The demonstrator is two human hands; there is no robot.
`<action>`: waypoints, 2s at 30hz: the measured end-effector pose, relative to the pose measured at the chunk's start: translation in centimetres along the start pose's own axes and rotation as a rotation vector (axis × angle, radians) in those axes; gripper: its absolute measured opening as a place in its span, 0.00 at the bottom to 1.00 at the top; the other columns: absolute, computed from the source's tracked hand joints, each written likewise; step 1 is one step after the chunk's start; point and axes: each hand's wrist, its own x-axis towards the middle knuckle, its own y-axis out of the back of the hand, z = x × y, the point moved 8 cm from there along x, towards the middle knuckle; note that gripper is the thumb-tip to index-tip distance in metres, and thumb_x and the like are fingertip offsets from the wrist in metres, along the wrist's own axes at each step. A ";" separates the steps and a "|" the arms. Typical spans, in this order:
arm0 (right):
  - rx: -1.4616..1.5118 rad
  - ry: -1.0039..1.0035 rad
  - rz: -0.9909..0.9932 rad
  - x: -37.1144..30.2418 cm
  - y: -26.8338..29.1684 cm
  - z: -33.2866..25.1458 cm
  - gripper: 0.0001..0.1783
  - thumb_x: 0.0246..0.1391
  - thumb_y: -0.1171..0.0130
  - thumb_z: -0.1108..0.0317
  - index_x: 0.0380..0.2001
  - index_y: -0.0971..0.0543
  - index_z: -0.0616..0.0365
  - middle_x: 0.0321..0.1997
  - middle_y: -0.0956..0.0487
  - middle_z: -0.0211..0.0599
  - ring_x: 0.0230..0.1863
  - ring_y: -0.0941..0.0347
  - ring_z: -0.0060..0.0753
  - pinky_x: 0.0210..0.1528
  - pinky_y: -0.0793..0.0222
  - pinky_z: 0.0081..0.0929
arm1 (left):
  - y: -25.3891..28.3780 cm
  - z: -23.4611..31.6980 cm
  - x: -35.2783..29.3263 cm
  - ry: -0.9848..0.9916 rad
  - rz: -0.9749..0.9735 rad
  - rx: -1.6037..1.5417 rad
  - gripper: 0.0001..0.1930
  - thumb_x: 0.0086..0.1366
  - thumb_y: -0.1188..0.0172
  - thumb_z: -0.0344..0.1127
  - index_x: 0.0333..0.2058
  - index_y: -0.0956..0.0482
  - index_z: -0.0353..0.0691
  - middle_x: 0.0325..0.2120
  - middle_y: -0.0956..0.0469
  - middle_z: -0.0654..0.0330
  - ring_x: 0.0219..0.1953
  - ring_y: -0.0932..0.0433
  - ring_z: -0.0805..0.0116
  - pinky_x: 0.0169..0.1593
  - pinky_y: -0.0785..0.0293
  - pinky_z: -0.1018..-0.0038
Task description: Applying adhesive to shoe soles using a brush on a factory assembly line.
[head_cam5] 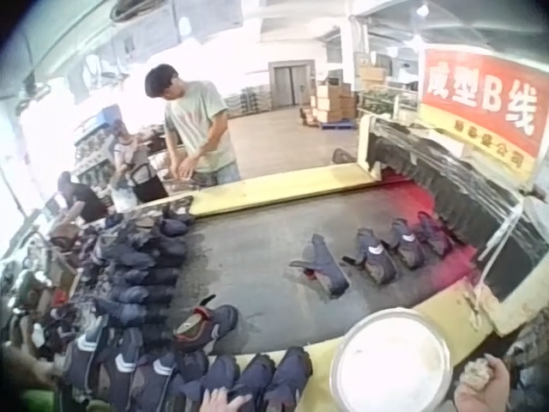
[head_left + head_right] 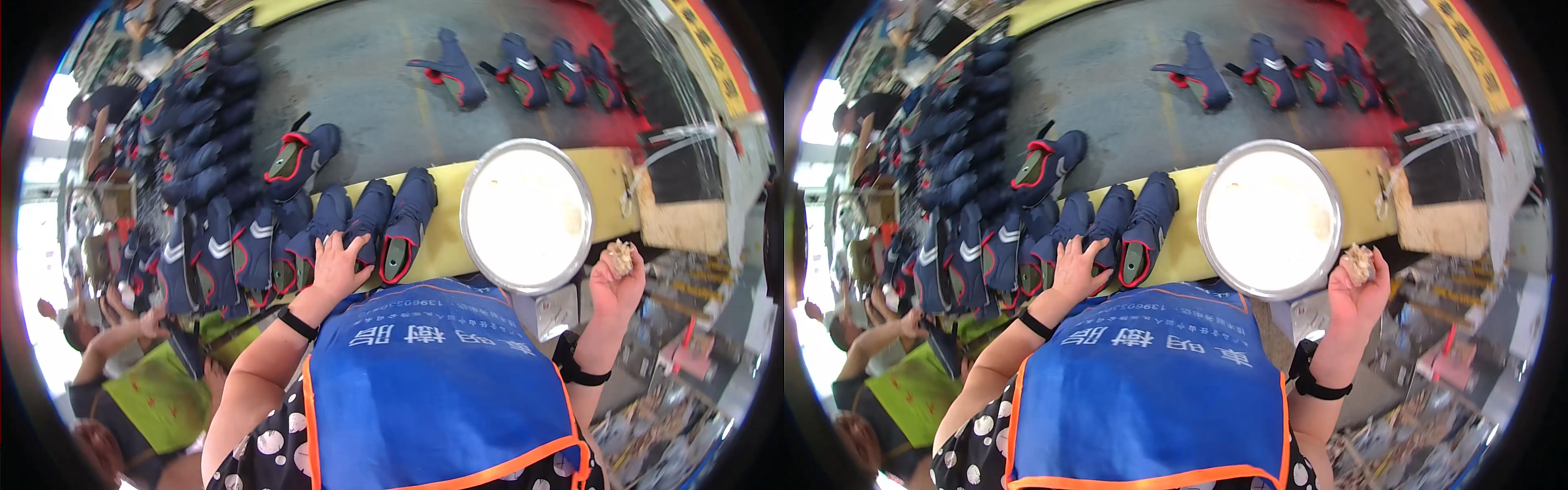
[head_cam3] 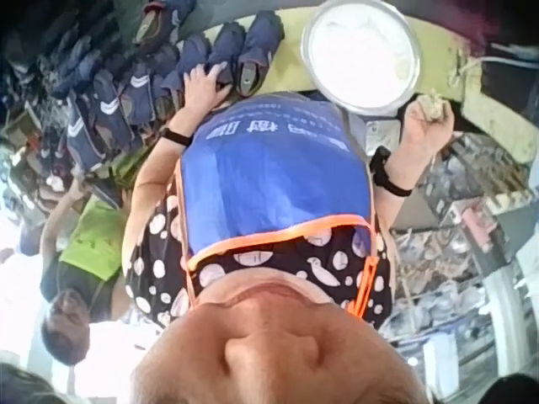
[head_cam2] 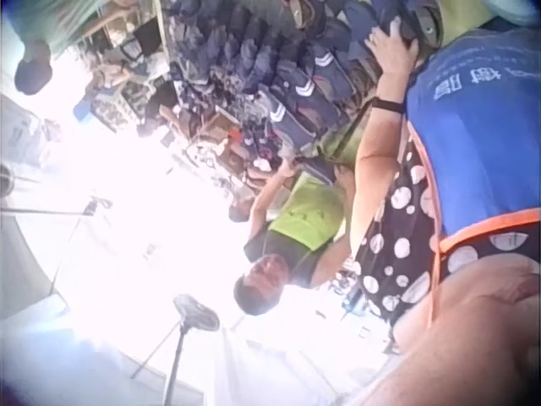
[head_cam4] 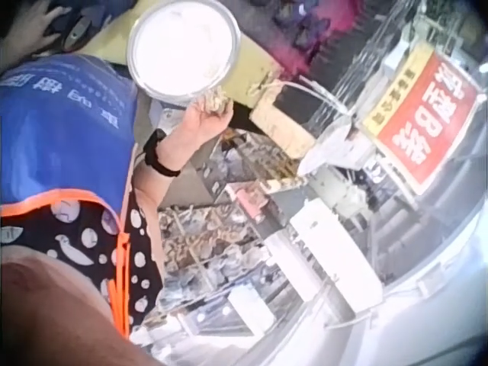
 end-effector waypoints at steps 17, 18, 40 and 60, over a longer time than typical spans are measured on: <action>-0.052 0.110 -0.034 7.5 0.4 -2.4 0.08 0.69 0.45 0.67 0.44 0.23 0.61 0.39 0.23 0.33 0.30 0.38 0.24 0.31 0.40 0.21 | 15.6 -10.7 4.9 0.192 0.586 -0.026 0.07 0.55 0.36 0.31 0.35 0.17 0.43 0.40 0.24 0.56 0.45 0.23 0.53 0.49 0.23 0.62; -0.043 0.089 0.013 7.0 0.3 -2.1 0.09 0.69 0.46 0.67 0.44 0.24 0.61 0.37 0.24 0.32 0.31 0.39 0.24 0.31 0.40 0.21 | 16.9 -13.0 5.9 0.212 0.629 0.015 0.06 0.55 0.36 0.31 0.34 0.17 0.43 0.40 0.24 0.56 0.45 0.23 0.53 0.49 0.23 0.62; -0.219 0.280 0.245 -2.8 -8.9 6.0 0.09 0.70 0.48 0.65 0.42 0.24 0.59 0.36 0.23 0.31 0.27 0.37 0.21 0.28 0.41 0.20 | 25.0 -39.0 20.5 0.336 0.118 1.003 0.18 0.66 0.42 0.35 0.55 0.27 0.49 0.52 0.23 0.60 0.64 0.30 0.54 0.68 0.47 0.39; -0.928 0.282 0.156 3.5 -1.9 5.9 0.10 0.64 0.37 0.64 0.41 0.22 0.59 0.33 0.21 0.29 0.31 0.26 0.18 0.32 0.29 0.17 | 3.2 -2.9 8.7 0.243 -0.049 -0.313 0.38 0.56 0.34 0.55 0.55 0.28 0.28 0.40 0.17 0.42 0.43 0.18 0.44 0.52 0.23 0.60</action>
